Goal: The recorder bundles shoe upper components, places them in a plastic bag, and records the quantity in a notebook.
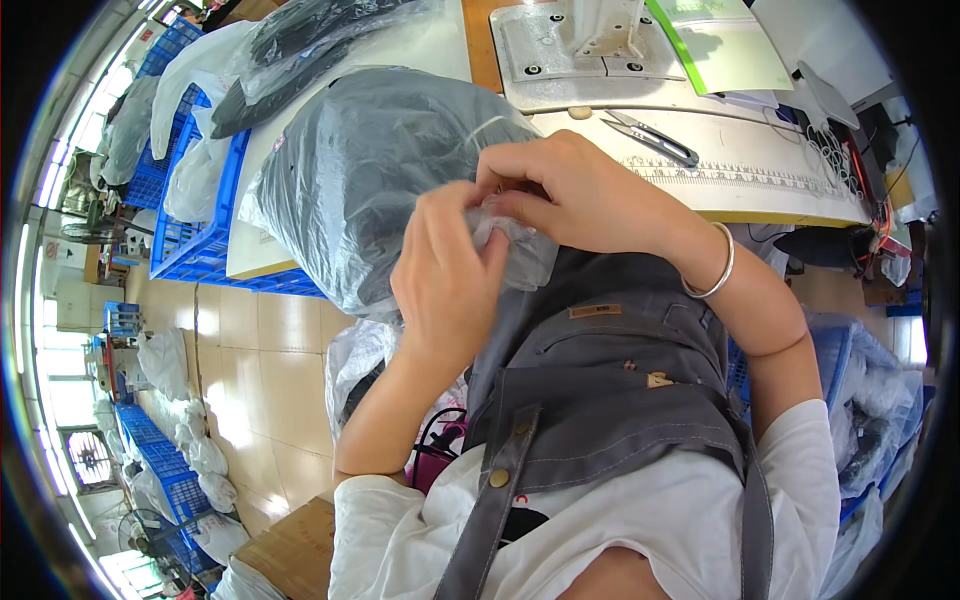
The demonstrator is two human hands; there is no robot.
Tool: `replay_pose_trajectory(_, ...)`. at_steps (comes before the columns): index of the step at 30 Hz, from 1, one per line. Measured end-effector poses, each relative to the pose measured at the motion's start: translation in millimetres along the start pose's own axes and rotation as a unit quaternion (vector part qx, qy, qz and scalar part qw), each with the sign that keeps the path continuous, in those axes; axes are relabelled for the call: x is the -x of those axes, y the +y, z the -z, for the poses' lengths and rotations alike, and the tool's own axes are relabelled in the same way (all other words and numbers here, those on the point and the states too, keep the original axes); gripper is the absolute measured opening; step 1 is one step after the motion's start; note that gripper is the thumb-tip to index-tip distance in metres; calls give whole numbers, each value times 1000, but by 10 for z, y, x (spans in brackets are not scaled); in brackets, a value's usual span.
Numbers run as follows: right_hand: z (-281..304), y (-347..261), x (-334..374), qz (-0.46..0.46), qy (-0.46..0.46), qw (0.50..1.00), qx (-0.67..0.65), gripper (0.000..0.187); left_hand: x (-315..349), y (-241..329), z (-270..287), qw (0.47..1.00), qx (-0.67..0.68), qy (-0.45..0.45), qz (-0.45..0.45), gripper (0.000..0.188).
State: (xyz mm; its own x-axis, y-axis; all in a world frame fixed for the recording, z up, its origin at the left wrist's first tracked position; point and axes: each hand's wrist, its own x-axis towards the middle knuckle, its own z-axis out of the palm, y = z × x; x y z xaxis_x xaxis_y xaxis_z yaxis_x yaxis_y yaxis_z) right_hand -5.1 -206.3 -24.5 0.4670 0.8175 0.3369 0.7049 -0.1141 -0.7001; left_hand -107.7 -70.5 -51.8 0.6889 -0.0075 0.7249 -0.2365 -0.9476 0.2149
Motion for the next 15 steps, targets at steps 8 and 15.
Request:
replay_pose_trajectory(8, -65, 110, 131, 76, 56, 995, -27, 12, -100, -9, 90, 987, 114, -93, 60, 46)
replay_pose_trajectory(15, 20, -58, 81, -85, 7, 994, -72, 11, -60, -121, -1, 989, 49, 26, -137, 38)
